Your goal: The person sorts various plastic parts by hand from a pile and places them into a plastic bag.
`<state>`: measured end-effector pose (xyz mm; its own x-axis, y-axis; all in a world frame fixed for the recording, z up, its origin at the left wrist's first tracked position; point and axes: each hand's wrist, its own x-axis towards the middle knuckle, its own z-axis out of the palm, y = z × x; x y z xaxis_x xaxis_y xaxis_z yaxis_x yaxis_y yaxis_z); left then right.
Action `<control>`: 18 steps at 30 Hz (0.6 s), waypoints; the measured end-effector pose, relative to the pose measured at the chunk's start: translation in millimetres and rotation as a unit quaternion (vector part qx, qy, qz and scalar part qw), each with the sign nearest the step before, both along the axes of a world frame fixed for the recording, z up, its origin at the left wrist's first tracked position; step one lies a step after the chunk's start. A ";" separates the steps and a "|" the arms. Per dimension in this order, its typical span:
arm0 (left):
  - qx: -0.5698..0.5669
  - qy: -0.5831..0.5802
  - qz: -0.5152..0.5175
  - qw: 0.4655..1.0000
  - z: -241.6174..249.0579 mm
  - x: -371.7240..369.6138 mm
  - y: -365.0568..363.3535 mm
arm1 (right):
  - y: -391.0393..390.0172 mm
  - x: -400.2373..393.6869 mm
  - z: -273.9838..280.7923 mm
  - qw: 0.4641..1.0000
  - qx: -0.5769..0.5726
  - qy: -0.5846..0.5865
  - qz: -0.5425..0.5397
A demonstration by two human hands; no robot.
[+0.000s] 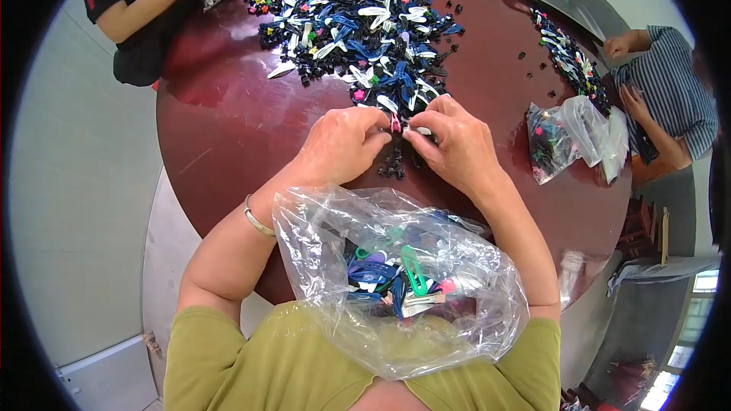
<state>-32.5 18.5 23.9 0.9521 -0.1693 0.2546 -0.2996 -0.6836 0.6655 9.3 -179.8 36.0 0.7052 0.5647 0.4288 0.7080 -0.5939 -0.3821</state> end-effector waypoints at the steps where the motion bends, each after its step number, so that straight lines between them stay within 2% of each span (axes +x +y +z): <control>1: -0.002 -0.014 0.004 1.000 -2.6 2.0 2.0 | -0.8 -0.1 1.9 1.000 0.006 0.004 -0.001; 4: 0.001 -0.043 0.020 0.999 -9.3 8.5 8.5 | -3.4 3.8 4.0 0.995 0.074 0.062 -0.005; 5: 0.007 -0.043 0.027 0.999 -8.6 9.1 9.9 | -4.4 4.8 6.4 0.989 0.096 0.116 -0.006; 8: 0.026 -0.048 0.043 0.998 -7.6 10.9 13.1 | -5.8 5.6 11.6 0.893 0.287 0.345 0.003; 9: 0.032 -0.050 0.046 0.997 -7.5 11.4 13.8 | -3.6 4.0 16.5 0.865 0.331 0.377 -0.005; 12: 0.028 -0.040 0.051 0.997 -6.6 11.7 14.7 | -10.6 10.2 18.2 0.818 0.367 0.443 0.018; 15: 0.026 -0.038 0.052 0.998 -8.5 13.0 15.4 | -11.0 9.7 19.0 0.802 0.411 0.430 0.048; 18: 0.010 -0.037 0.051 0.998 -9.7 13.6 15.8 | -11.8 2.4 33.6 0.807 0.413 0.421 0.034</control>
<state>-19.0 34.4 14.2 0.9431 -0.0791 0.3229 -0.2764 -0.7263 0.6293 11.8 -191.6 69.7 0.9223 0.3811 0.0646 0.0116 0.1398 -0.9901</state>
